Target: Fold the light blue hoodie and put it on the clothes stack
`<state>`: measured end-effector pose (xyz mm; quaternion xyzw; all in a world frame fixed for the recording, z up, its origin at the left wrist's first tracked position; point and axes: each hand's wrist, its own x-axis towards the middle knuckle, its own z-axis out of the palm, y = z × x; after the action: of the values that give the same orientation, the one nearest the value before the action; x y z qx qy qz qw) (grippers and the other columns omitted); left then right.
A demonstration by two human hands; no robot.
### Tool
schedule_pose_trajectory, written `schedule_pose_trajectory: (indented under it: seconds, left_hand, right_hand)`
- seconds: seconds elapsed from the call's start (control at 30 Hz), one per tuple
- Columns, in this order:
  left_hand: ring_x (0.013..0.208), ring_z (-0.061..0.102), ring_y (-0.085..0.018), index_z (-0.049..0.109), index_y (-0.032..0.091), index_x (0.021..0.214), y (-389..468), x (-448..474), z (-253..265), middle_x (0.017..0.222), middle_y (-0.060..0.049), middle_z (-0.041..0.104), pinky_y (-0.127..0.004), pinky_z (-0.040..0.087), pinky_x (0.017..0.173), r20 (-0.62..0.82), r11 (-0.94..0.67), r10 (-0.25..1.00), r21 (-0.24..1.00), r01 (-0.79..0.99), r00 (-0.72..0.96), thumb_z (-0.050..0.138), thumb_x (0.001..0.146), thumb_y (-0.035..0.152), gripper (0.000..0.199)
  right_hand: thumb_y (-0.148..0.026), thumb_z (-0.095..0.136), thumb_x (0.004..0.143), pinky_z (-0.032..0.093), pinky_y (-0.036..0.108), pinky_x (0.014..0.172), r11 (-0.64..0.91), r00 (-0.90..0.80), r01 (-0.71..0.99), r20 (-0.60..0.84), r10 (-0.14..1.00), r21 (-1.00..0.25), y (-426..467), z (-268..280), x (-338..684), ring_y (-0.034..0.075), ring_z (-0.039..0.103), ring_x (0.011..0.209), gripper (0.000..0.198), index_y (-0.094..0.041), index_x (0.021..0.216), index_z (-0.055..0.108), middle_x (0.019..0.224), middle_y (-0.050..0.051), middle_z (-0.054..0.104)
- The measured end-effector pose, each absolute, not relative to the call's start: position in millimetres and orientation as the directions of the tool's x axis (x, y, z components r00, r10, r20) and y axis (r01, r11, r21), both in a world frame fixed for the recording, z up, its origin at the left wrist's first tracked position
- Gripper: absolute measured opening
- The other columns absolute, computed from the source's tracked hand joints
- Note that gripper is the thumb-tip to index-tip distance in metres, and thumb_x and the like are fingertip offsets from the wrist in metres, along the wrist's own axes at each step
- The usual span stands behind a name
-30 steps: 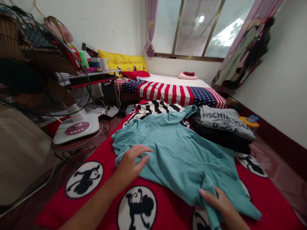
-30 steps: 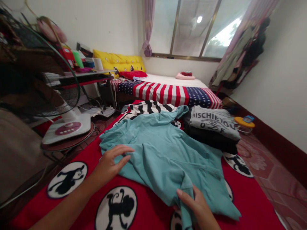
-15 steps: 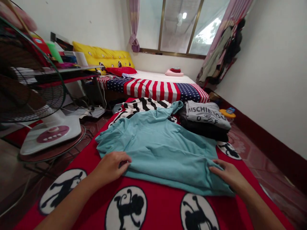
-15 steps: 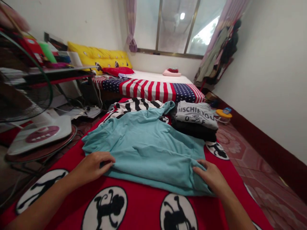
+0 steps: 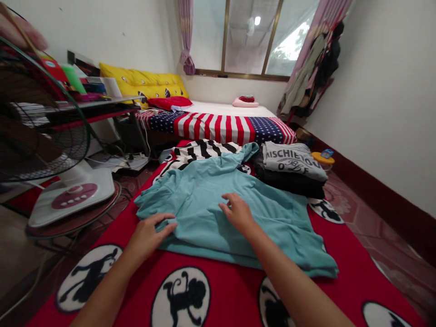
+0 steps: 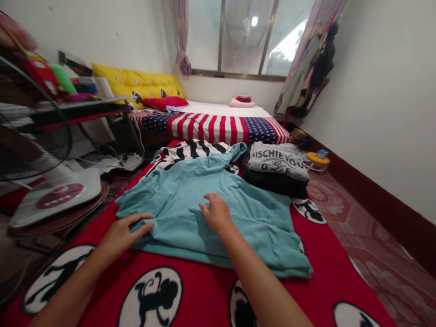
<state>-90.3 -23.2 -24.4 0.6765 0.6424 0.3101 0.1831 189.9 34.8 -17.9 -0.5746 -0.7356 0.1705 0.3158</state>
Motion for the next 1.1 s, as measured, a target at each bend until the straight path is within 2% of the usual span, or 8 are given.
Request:
schedule_pose_trajectory:
  seconds: [0.07,0.17,0.37,0.6,0.73,0.9,1.0,1.1]
  left_hand:
    - [0.094,0.067,-0.025,0.074,0.024,0.094,-29.7,-91.1,-25.1,0.097,-0.004,0.074,-0.033,0.051,0.085,0.221,-0.157,0.975,0.678,0.718,0.005,0.068,0.068,0.048,0.036]
    - [0.086,0.067,-0.021,0.074,0.023,0.086,-37.9,-90.5,-25.7,0.088,-0.003,0.071,-0.03,0.052,0.078,0.347,-0.263,0.938,0.703,0.661,0.004,0.064,0.073,0.035,0.021]
    - [0.086,0.064,-0.019,0.067,0.022,0.082,-36.6,-94.0,-40.8,0.088,-0.003,0.067,-0.028,0.051,0.077,0.548,-0.26,0.812,0.646,0.717,-0.2,0.055,0.079,0.024,0.012]
    - [0.059,0.06,-0.017,0.069,0.021,0.091,-25.1,-112.5,-63.7,0.069,-0.001,0.067,-0.025,0.049,0.059,0.338,0.046,0.862,0.69,0.723,-0.377,0.064,0.073,0.049,0.034]
    - [0.057,0.06,-0.017,0.071,0.02,0.085,-25.1,-114.6,-57.8,0.06,0.0,0.064,-0.024,0.045,0.054,0.269,0.069,0.887,0.726,0.685,-0.374,0.061,0.072,0.059,0.043]
    - [0.086,0.068,-0.022,0.059,0.016,0.12,-32.2,-126.5,-51.3,0.096,-0.007,0.07,-0.03,0.054,0.075,0.096,-0.029,0.988,0.881,0.472,-0.119,0.069,0.071,0.053,0.063]
    - [0.105,0.064,-0.024,0.048,0.018,0.133,-47.2,-140.3,-53.9,0.115,-0.01,0.065,-0.036,0.052,0.092,0.082,-0.043,0.995,0.882,0.47,-0.063,0.079,0.064,0.044,0.08]
    - [0.11,0.063,-0.025,0.05,0.019,0.129,-61.9,-146.7,-60.8,0.119,-0.011,0.064,-0.039,0.048,0.099,0.102,-0.033,0.989,0.848,0.529,-0.102,0.078,0.065,0.04,0.073]
  right_hand:
    - [-0.032,0.07,0.075,0.047,0.033,0.073,0.245,-0.109,0.693,0.237,0.965,-0.678,49.8,-25.1,175.8,0.022,0.064,0.078,0.028,-0.018,0.099,0.07,0.092,0.008,0.071]
    - [-0.027,0.071,0.069,0.046,0.029,0.065,0.243,-0.104,0.584,0.226,0.969,-0.774,64.4,-27.8,164.3,0.02,0.064,0.068,0.01,-0.02,0.076,0.071,0.071,0.002,0.07]
    - [-0.032,0.051,0.086,0.048,0.028,0.079,0.294,0.109,0.54,0.412,0.905,-0.788,71.5,-31.6,157.6,0.018,0.063,0.084,0.022,-0.017,0.09,0.066,0.091,0.006,0.071]
    - [-0.026,0.06,0.08,0.044,0.029,0.071,0.224,0.087,0.663,0.371,0.925,-0.714,83.8,-57.7,157.9,0.019,0.063,0.078,0.01,-0.022,0.08,0.069,0.083,0.002,0.071]
    - [-0.023,0.06,0.08,0.042,0.03,0.073,0.209,0.067,0.711,0.36,0.93,-0.672,87.0,-60.6,157.0,0.02,0.062,0.08,0.01,-0.021,0.081,0.07,0.086,0.003,0.072]
    - [-0.02,0.058,0.082,0.042,0.032,0.081,0.249,0.052,0.723,0.41,0.911,-0.644,81.0,-49.9,158.9,0.021,0.06,0.09,0.012,-0.019,0.087,0.069,0.094,0.006,0.069]
    - [-0.021,0.057,0.085,0.039,0.034,0.088,0.341,0.064,0.709,0.538,0.84,-0.617,55.2,-32.3,157.5,0.022,0.056,0.1,0.011,-0.018,0.092,0.066,0.103,0.007,0.066]
    - [-0.025,0.061,0.087,0.04,0.031,0.08,0.553,-0.211,0.651,0.576,0.79,-0.52,8.9,-18.8,148.1,0.018,0.058,0.086,0.006,-0.021,0.085,0.064,0.087,0.002,0.066]
